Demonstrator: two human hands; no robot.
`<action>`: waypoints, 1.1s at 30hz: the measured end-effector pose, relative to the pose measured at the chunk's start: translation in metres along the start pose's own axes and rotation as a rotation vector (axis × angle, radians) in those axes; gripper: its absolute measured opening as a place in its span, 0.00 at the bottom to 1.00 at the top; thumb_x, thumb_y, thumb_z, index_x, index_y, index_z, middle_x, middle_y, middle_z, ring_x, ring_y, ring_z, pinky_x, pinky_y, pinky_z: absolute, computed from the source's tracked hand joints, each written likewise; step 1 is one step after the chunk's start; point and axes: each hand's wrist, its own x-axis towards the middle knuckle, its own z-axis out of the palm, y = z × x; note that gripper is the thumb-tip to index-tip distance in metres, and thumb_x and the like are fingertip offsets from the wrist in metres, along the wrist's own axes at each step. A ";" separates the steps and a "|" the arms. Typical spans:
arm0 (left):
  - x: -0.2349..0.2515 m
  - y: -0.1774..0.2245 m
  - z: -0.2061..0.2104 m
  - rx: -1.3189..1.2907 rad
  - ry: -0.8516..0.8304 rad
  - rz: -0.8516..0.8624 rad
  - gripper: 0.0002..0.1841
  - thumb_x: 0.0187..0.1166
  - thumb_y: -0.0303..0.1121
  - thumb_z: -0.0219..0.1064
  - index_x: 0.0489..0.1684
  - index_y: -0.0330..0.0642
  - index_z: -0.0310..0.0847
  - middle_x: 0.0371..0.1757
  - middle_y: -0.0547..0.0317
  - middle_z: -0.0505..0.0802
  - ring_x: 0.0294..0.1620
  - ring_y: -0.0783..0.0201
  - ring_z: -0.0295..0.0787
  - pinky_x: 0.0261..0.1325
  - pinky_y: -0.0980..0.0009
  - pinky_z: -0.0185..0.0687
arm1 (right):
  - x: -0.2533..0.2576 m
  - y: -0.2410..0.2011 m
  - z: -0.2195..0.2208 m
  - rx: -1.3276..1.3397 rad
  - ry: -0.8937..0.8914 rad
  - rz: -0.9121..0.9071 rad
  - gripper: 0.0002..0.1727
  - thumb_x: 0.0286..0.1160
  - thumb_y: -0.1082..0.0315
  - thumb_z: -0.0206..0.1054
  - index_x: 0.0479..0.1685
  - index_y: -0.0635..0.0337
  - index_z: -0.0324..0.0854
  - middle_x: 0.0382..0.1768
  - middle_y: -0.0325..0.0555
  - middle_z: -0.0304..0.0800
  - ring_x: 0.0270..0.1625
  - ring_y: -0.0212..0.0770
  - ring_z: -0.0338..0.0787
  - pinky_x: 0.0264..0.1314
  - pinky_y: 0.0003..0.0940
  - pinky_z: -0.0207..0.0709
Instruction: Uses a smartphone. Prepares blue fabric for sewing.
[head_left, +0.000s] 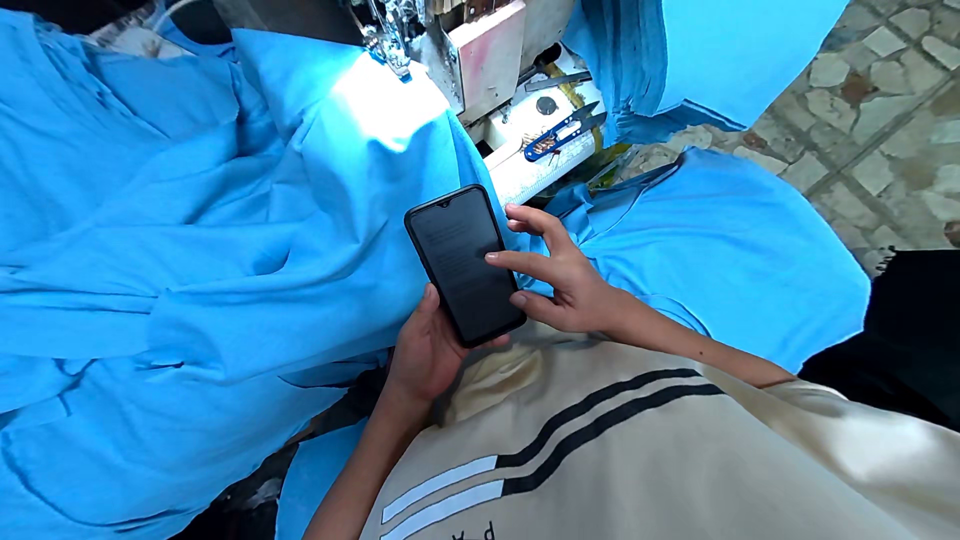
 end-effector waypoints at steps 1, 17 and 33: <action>0.000 0.000 0.000 0.003 0.000 0.001 0.24 0.90 0.56 0.47 0.70 0.54 0.80 0.64 0.50 0.92 0.62 0.48 0.93 0.59 0.47 0.91 | 0.000 0.000 0.000 -0.001 0.000 0.000 0.22 0.79 0.52 0.59 0.65 0.49 0.86 0.78 0.69 0.68 0.81 0.56 0.70 0.81 0.50 0.66; -0.001 -0.001 -0.001 0.001 0.009 0.005 0.24 0.90 0.57 0.49 0.70 0.55 0.80 0.64 0.50 0.92 0.62 0.48 0.93 0.59 0.46 0.91 | -0.001 0.001 0.002 -0.009 -0.003 0.003 0.22 0.80 0.51 0.59 0.66 0.49 0.86 0.78 0.69 0.68 0.81 0.56 0.70 0.81 0.49 0.66; -0.001 -0.001 0.000 0.020 0.018 0.014 0.24 0.90 0.56 0.49 0.69 0.55 0.80 0.63 0.51 0.93 0.61 0.49 0.93 0.58 0.48 0.92 | -0.003 0.000 0.000 0.023 0.009 -0.055 0.18 0.82 0.53 0.59 0.51 0.54 0.88 0.77 0.68 0.69 0.83 0.53 0.69 0.83 0.45 0.65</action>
